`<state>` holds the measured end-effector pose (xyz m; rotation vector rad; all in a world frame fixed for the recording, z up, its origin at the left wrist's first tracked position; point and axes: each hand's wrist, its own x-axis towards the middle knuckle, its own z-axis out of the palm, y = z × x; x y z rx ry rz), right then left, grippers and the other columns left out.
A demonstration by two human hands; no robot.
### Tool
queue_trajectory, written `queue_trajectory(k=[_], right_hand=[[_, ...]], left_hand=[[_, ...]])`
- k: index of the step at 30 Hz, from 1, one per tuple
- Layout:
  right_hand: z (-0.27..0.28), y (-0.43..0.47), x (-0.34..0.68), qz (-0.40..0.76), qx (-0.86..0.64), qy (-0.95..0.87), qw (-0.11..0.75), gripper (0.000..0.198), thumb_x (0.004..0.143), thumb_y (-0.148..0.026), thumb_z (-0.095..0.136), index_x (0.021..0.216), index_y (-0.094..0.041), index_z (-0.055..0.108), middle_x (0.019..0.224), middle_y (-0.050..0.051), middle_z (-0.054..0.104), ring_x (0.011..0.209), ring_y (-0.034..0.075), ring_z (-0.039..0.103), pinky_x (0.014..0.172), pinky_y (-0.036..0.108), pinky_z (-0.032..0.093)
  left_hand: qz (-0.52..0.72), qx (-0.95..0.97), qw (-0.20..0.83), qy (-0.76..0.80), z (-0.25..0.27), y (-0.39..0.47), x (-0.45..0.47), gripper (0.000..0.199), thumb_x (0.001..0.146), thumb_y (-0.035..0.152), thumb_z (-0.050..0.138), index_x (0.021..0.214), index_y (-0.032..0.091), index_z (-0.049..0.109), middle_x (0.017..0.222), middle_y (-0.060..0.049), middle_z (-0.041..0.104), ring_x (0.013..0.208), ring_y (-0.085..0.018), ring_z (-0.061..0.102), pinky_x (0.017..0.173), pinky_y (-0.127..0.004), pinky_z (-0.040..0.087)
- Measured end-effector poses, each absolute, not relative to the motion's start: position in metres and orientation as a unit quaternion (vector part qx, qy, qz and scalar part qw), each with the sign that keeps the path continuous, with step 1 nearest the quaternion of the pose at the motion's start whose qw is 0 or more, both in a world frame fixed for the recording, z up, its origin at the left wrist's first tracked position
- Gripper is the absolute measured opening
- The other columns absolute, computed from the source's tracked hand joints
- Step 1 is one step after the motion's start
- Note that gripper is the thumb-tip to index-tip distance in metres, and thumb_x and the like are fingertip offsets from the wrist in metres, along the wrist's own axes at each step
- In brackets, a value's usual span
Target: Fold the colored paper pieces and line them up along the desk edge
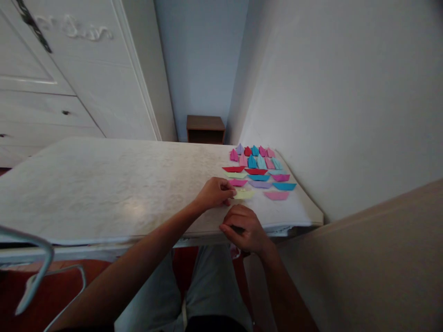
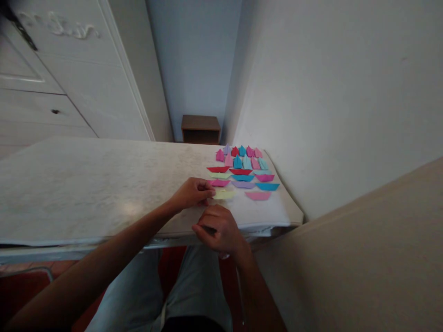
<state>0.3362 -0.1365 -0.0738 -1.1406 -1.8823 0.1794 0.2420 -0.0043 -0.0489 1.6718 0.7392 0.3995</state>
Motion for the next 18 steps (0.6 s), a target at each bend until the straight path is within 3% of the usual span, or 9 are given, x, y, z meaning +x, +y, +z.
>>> queue_trajectory(k=[5, 11, 18], right_hand=[[-0.075, -0.136, 0.338, 0.097, -0.461, -0.756, 0.455, 0.025, 0.09, -0.027, 0.056, 0.067, -0.019, 0.061, 0.066, 0.002, 0.063, 0.066, 0.015, 0.055, 0.067, 0.031, 0.042], [-0.078, -0.134, 0.337, 0.056, -0.493, -0.741, 0.452, 0.029, 0.09, -0.027, 0.055, 0.063, -0.02, 0.058, 0.061, 0.002, 0.058, 0.062, 0.015, 0.052, 0.062, 0.03, 0.039], [-0.081, -0.133, 0.336, 0.041, -0.496, -0.743, 0.447, 0.029, 0.09, -0.027, 0.055, 0.062, -0.02, 0.057, 0.061, 0.001, 0.058, 0.061, 0.015, 0.051, 0.063, 0.031, 0.039]], left_hand=[[0.167, 0.807, 0.469, 0.317, -0.053, -0.007, 0.259, 0.014, 0.08, 0.025, 0.061, 0.073, 0.014, 0.066, 0.06, -0.001, 0.065, 0.052, -0.014, 0.063, 0.049, -0.022, 0.045], [0.168, 0.913, 0.21, 0.307, -0.045, -0.016, 0.26, 0.018, 0.086, 0.028, 0.058, 0.087, 0.019, 0.073, 0.091, -0.007, 0.071, 0.086, -0.021, 0.066, 0.08, -0.031, 0.05], [0.143, 0.954, 0.109, 0.242, -0.04, -0.016, 0.257, 0.035, 0.09, 0.044, 0.056, 0.118, 0.026, 0.067, 0.119, -0.007, 0.06, 0.095, -0.022, 0.064, 0.08, -0.032, 0.049]])
